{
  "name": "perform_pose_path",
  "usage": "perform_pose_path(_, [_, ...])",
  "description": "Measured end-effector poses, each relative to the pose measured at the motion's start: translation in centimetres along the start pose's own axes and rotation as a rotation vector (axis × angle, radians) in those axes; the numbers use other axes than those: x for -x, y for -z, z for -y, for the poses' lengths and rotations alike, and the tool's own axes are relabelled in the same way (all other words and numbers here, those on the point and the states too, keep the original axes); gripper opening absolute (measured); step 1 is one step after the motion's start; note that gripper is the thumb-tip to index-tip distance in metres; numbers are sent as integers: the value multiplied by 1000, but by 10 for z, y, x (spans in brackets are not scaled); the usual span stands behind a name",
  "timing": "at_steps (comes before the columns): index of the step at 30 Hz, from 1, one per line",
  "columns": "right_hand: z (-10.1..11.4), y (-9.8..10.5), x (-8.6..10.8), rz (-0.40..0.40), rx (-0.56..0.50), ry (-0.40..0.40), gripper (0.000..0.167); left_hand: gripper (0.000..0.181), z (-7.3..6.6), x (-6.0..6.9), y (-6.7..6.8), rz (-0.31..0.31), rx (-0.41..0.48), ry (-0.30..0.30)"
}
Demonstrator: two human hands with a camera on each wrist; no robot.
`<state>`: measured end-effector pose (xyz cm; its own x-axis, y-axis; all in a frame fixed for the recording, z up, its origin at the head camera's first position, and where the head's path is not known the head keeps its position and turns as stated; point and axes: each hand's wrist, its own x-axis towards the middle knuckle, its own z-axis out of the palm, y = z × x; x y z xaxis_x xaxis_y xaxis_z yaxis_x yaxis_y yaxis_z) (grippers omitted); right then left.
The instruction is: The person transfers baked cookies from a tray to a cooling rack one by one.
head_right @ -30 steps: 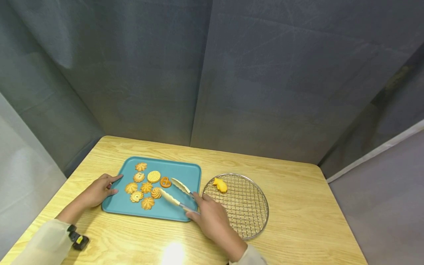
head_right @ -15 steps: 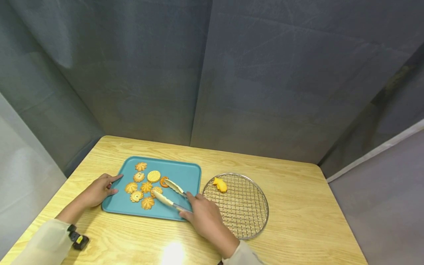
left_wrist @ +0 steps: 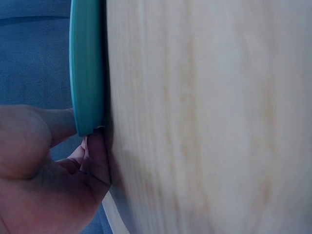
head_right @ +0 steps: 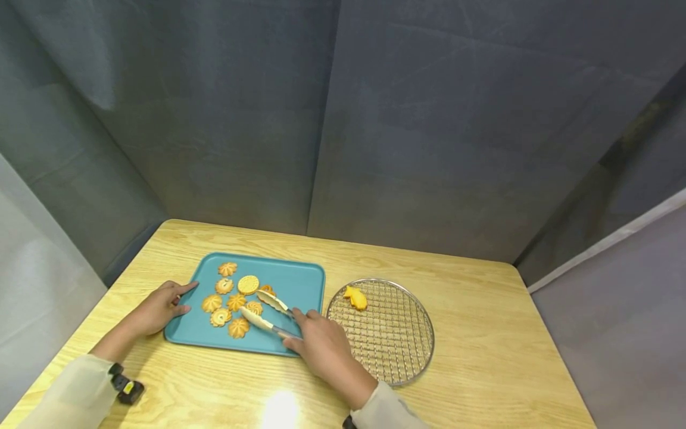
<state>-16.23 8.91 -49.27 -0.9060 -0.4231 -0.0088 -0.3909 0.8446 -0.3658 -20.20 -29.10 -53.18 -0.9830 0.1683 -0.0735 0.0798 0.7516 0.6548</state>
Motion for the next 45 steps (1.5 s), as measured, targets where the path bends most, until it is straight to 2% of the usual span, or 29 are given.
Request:
perform_pose_path(13, [4,3,-2,14,103,46,66,59,-2,0,1,2,1,15])
perform_pose_path(30, [5,4,3,-45,72,89,61,59,-4,1,2,7,-12,21])
perform_pose_path(45, [-1,9,7,-69,45,91,62,59,-3,1,1,7,-5,22])
